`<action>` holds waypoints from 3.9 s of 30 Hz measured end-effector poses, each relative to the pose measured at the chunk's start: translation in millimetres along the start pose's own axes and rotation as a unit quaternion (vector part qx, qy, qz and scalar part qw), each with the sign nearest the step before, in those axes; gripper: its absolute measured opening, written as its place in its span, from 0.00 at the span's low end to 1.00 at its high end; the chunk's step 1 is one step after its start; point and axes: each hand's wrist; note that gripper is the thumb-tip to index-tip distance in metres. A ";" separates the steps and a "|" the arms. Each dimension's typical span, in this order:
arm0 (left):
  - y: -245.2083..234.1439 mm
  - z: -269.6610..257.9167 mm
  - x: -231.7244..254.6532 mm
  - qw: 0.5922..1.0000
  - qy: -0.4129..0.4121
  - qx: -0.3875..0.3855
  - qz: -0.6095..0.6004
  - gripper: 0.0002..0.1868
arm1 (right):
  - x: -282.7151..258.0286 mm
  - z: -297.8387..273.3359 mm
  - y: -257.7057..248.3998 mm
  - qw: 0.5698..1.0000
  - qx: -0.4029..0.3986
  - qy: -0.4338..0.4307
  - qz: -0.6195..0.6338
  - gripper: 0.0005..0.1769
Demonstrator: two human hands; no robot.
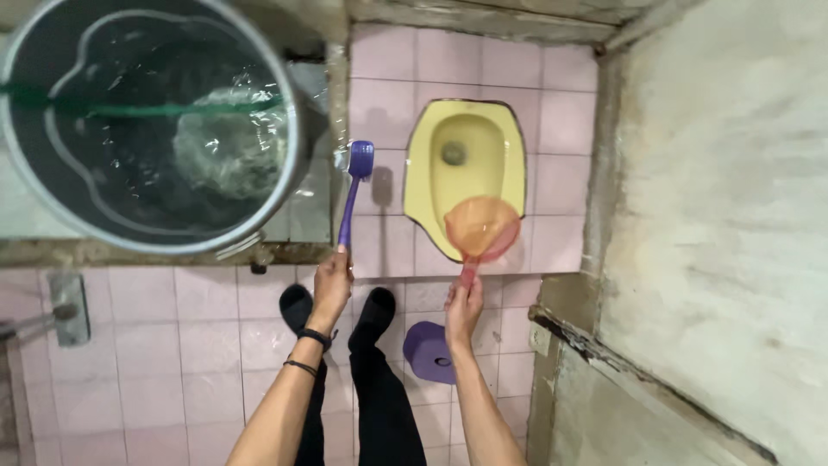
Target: The person cleans a yellow squat toilet by repeatedly scooping water from a metal bucket with a red plastic scoop and pouring it into the bowl. They then apply a red liquid cleaning agent from a bottle into the toilet and scrub the interior and surrounding pink tiles with a purple toilet brush.
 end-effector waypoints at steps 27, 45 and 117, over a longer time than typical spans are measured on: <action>-82.7 -30.6 -96.2 0.997 -0.037 0.064 0.023 0.33 | 9.5 42.5 348.2 0.892 -0.317 0.002 -0.323 0.17; -87.8 -26.7 -77.0 0.998 -0.041 0.018 0.037 0.31 | -20.7 29.6 294.7 0.928 -0.272 -0.033 -0.252 0.27; 290.6 -235.4 67.6 0.689 0.427 -0.536 0.237 0.15 | -19.0 -98.3 -227.2 0.911 0.361 -0.072 -0.184 0.12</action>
Point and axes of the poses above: each hand's wrist, its own z-axis towards the middle knuckle, its own y-axis out of the palm, x = y × z, and after that the axes turned 10 degrees about y, right-handed
